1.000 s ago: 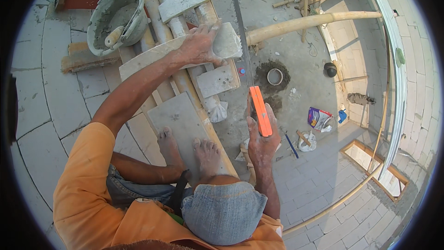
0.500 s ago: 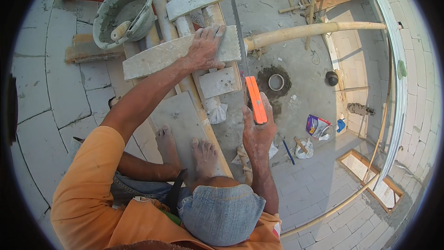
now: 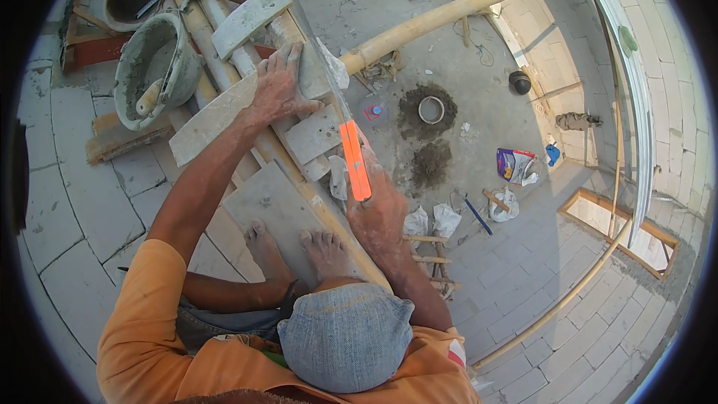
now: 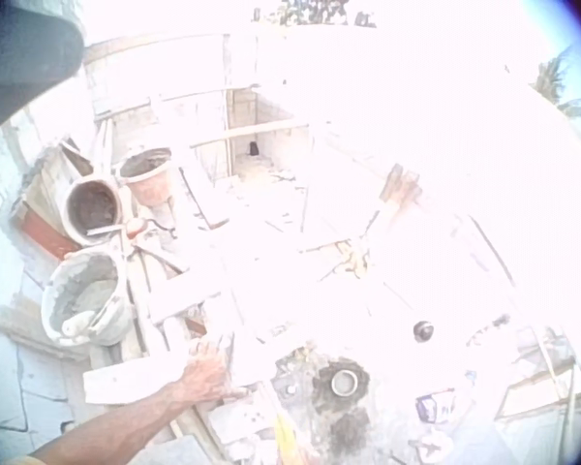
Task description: The person cuts a block with a hand saw, positions it against a wall ledge to mark it with a nail, and trims it with the hand saw.
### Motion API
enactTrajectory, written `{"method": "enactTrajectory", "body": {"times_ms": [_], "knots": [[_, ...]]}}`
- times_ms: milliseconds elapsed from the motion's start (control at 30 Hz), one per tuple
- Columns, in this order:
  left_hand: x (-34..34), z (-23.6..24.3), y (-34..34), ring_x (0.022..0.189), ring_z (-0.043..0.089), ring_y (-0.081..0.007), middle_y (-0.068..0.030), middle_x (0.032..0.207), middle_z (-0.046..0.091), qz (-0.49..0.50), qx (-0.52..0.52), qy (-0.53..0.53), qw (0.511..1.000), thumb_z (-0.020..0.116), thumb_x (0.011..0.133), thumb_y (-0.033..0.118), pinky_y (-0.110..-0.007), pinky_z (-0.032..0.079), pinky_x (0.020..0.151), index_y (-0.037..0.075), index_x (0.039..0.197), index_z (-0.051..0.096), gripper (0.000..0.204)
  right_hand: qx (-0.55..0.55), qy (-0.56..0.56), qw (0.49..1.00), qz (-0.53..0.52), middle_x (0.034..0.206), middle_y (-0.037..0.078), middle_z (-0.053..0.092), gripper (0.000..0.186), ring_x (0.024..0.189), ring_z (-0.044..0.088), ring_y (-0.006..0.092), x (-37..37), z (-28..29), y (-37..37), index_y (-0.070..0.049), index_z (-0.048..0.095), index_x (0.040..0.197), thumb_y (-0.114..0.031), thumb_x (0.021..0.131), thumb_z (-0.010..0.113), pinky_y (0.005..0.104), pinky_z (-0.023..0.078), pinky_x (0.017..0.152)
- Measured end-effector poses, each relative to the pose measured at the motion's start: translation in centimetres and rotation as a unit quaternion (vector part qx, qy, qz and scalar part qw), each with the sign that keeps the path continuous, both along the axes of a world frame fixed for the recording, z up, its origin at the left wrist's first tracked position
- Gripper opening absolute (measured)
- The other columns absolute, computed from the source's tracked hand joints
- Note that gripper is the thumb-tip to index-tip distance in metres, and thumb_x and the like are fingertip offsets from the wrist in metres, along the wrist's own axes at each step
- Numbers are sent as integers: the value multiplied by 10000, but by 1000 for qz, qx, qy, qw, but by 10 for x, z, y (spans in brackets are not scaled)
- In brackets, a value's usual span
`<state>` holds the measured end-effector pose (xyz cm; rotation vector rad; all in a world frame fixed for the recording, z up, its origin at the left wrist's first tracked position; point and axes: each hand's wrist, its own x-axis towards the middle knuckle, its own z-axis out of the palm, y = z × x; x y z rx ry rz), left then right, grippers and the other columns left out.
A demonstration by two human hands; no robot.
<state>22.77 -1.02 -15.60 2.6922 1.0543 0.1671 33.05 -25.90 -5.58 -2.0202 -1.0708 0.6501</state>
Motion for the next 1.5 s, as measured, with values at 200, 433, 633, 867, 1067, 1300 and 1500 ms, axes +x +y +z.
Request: {"method": "enactTrajectory", "body": {"times_ms": [200,433,633,867,1067,1300,1500], "knots": [[0,3,0,1263,388,-365,-206,1355,407,34,-10,13,999,863,479,480,-494,283,1050,-24,1436,312,1214,-11,115,993,-37,1188,145,634,408,1075,626,217,2,15,18,2,540,1288,-9,892,639,344,495,922],[-6,-4,0,1230,416,-345,-183,1321,431,24,10,-36,999,863,456,441,-478,318,1031,-8,1421,348,1183,-16,41,999,9,1126,183,645,399,1001,651,180,10,34,-11,16,537,1275,-14,890,639,319,505,881],[-6,1,1,1244,412,-337,-195,1315,446,10,7,5,1000,867,482,506,-469,310,1012,-25,1432,356,1203,-62,139,988,-22,1150,160,637,384,1008,634,172,24,53,-4,16,553,1259,-12,886,642,336,501,888],[-4,-8,-1,1225,430,-356,-202,1309,446,15,10,-37,999,855,455,444,-477,333,1025,-23,1411,367,1171,-72,119,990,-32,1093,136,669,389,998,636,177,25,50,-13,3,556,1266,-32,887,637,336,488,901],[-4,-3,0,1226,432,-350,-201,1313,451,15,7,2,1000,857,452,460,-480,332,1026,-22,1423,356,1194,-70,102,992,-10,1082,126,662,361,966,623,172,26,56,-16,17,576,1224,-35,877,661,310,480,873],[-12,-15,5,1231,432,-344,-192,1316,461,18,38,-22,999,856,453,468,-484,334,1027,-22,1424,362,1195,-89,53,995,6,1071,143,676,346,905,649,171,16,43,-55,8,580,1230,-37,891,635,325,505,836],[-3,-16,4,1224,438,-337,-190,1299,473,-6,48,-28,998,855,466,510,-477,351,990,-14,1434,368,1203,-79,76,994,-27,1029,142,686,338,924,671,185,25,54,-24,10,584,1232,-46,902,627,339,523,823]]}}
